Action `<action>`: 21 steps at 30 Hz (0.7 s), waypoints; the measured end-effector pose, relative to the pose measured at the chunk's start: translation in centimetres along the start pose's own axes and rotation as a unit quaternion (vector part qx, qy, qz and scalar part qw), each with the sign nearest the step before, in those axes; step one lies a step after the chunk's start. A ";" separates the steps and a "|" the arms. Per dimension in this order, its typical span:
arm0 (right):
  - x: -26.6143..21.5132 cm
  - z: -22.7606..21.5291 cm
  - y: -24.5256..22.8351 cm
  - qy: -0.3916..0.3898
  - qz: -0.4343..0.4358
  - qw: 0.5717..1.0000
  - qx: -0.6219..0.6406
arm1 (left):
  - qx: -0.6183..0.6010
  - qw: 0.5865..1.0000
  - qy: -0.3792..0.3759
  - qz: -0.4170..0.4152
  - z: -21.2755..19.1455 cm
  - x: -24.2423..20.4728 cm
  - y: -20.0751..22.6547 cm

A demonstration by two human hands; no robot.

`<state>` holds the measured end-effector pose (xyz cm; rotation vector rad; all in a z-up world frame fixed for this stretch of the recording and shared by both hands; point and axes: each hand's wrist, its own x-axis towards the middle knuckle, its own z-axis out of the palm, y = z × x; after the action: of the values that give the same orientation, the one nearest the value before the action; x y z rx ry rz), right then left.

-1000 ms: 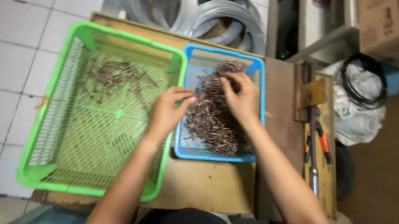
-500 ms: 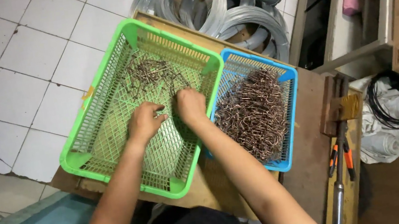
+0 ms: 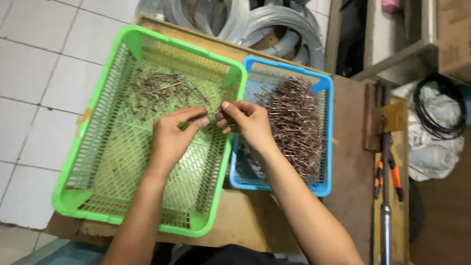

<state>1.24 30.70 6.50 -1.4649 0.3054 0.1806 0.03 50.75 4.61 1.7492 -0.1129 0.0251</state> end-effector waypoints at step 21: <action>-5.1 -19.5 0.0 0.138 -0.073 0.986 0.062 | 0.073 0.956 -0.081 0.271 17.5 1.5 6.2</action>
<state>-5.42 11.68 6.64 -1.3825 0.4246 -0.1594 0.10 32.36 7.63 1.8169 -0.7250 0.2979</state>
